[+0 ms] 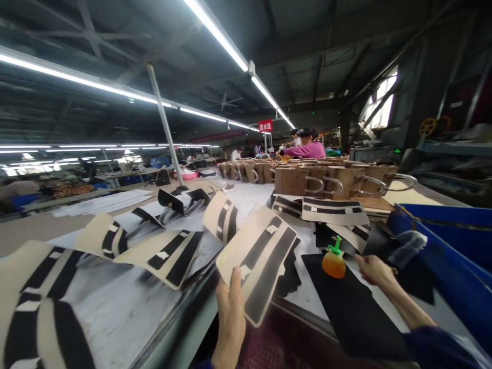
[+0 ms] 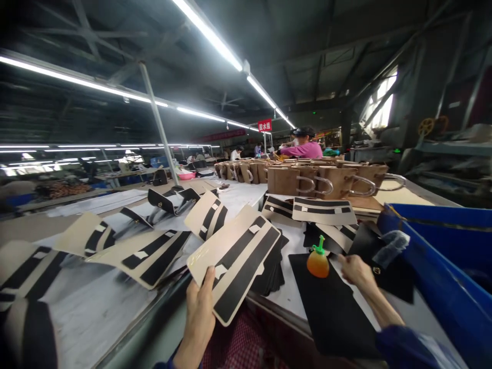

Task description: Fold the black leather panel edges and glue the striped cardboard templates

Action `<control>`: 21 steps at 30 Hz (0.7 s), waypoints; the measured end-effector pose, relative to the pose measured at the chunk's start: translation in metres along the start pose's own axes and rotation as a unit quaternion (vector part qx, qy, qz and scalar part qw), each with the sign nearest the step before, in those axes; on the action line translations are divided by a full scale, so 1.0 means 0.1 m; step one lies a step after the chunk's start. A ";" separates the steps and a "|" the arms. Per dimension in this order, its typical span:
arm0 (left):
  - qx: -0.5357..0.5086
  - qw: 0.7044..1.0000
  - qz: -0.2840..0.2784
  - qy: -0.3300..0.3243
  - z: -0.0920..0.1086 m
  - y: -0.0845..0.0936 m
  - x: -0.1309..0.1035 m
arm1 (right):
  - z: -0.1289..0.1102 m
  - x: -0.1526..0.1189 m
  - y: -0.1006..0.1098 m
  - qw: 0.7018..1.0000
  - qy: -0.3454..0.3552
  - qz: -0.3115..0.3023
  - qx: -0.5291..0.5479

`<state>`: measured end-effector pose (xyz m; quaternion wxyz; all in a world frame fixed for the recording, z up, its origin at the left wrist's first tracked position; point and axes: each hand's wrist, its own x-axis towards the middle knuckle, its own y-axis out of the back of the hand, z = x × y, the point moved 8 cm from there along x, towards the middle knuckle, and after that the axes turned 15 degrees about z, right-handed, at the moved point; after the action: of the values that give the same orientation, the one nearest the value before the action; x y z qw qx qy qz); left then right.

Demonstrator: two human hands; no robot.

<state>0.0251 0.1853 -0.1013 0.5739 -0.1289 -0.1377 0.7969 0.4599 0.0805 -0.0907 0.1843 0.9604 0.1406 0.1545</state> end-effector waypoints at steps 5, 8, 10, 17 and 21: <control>0.027 0.998 -0.043 -0.027 0.11 -0.26 -0.27 | -0.51 -0.84 0.02 0.985 0.134 -0.106 0.021; 0.061 0.993 -0.087 -0.054 0.09 -0.42 -0.50 | -0.73 -1.76 -0.51 0.909 0.265 -0.316 0.065; 0.095 0.977 -0.166 -0.095 0.06 -0.56 -0.68 | -0.75 -2.02 -0.76 0.906 0.256 -0.316 0.120; 0.199 0.902 -0.245 -0.294 0.26 -0.80 -0.84 | -0.92 -2.02 -1.03 0.930 0.179 -0.221 0.234; 0.258 0.834 -0.314 -0.374 0.64 -0.84 -0.80 | -1.07 -1.89 -1.11 0.949 0.124 -0.161 0.241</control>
<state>0.1002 0.1302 -0.0070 0.7105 0.3815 -0.1645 0.5679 0.2270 0.1507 -0.0866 -0.0489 0.9141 0.3482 0.2020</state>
